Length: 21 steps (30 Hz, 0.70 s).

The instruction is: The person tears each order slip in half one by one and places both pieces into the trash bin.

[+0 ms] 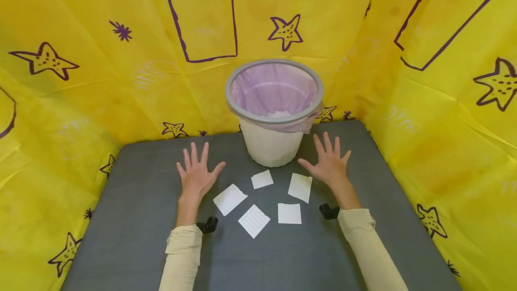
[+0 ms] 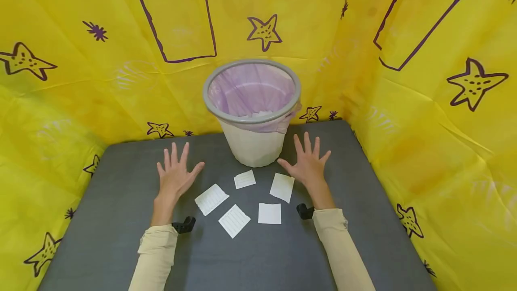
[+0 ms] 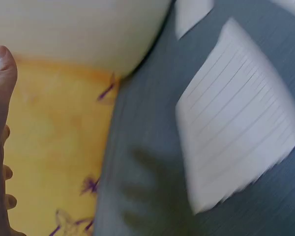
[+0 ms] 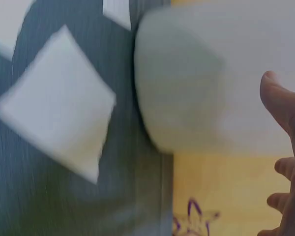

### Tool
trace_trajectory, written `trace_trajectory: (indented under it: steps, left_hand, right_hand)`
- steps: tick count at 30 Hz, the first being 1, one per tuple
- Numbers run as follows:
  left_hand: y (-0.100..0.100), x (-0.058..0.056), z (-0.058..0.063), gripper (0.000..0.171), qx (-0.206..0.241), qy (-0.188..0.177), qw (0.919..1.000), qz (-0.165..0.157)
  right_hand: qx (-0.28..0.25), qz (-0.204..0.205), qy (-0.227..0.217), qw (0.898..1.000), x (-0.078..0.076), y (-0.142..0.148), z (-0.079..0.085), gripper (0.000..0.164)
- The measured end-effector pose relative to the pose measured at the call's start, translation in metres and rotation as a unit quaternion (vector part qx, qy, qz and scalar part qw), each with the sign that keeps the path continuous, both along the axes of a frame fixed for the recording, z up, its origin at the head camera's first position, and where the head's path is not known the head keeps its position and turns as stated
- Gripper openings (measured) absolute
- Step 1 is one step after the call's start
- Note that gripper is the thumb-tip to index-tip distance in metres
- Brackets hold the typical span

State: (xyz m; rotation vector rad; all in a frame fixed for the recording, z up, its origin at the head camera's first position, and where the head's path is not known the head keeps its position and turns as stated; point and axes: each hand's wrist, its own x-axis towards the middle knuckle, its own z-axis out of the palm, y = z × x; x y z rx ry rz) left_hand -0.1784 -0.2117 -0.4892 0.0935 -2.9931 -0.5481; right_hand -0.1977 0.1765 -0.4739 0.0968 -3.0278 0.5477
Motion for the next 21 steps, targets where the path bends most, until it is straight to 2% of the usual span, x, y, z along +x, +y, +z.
trace_trajectory:
  steps: [5, 8, 11, 15, 21]
  left_hand:
    - [0.017, 0.006, -0.007, 0.092, 0.012, -0.012, 0.9997, -0.016]
    - [0.017, 0.006, -0.004, 0.091, 0.016, -0.009, 0.9998, -0.009]
    - [0.012, 0.003, 0.006, 0.092, 0.015, -0.006, 0.9998, -0.008]
    - [0.005, -0.004, 0.026, 0.092, 0.016, 0.009, 0.9998, -0.01]
    - [0.006, -0.012, 0.051, 0.093, 0.015, 0.039, 0.999, -0.015]
  right_hand:
    - [-0.013, 0.016, 0.005, 1.0, 0.003, -0.019, -0.001, 0.094]
    - [-0.014, 0.009, 0.015, 1.0, 0.005, -0.02, -0.002, 0.093]
    - [-0.015, 0.004, 0.021, 1.0, 0.004, -0.016, 0.001, 0.094]
    - [-0.022, -0.001, 0.025, 0.999, -0.001, -0.011, 0.012, 0.094]
    - [-0.017, -0.005, 0.034, 0.999, -0.005, -0.009, 0.025, 0.095]
